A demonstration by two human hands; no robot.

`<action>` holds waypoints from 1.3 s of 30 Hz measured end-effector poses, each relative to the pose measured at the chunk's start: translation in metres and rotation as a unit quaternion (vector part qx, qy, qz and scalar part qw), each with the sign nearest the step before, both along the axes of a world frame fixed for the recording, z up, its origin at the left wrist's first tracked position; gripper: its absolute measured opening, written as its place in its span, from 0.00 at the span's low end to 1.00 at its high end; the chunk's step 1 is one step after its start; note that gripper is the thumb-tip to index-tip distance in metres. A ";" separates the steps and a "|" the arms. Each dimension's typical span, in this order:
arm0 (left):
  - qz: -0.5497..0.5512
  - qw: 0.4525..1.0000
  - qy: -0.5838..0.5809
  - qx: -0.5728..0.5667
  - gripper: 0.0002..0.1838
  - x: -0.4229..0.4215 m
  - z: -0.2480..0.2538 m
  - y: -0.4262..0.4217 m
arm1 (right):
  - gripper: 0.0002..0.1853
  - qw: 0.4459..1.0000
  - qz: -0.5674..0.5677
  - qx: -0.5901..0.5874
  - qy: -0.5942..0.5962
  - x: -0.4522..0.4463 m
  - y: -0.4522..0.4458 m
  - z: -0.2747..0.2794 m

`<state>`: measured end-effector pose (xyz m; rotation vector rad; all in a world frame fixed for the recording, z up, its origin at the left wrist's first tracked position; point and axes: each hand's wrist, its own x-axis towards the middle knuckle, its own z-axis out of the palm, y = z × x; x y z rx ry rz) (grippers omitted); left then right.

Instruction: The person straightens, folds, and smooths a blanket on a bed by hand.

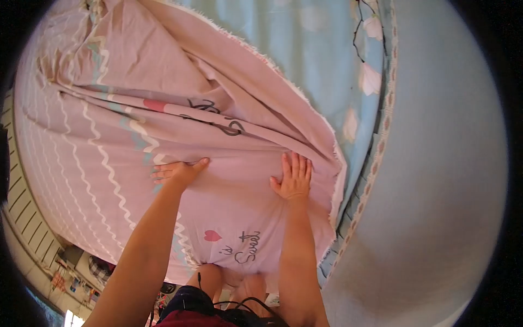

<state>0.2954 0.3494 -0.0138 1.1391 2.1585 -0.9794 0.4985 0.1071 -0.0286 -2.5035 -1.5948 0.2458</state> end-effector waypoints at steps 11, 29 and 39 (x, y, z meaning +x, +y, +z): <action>0.029 0.995 0.004 -0.099 0.89 0.001 0.017 0.025 | 0.40 0.999 0.015 -0.040 -0.027 -0.003 0.004 -0.002; 0.112 0.984 -0.137 0.002 0.90 -0.018 0.030 0.016 | 0.07 0.960 0.030 -0.117 0.252 0.059 0.167 0.119; 0.100 0.986 -0.129 0.024 0.87 -0.015 0.037 0.011 | 0.32 0.969 -0.034 -0.065 0.236 0.114 0.352 0.035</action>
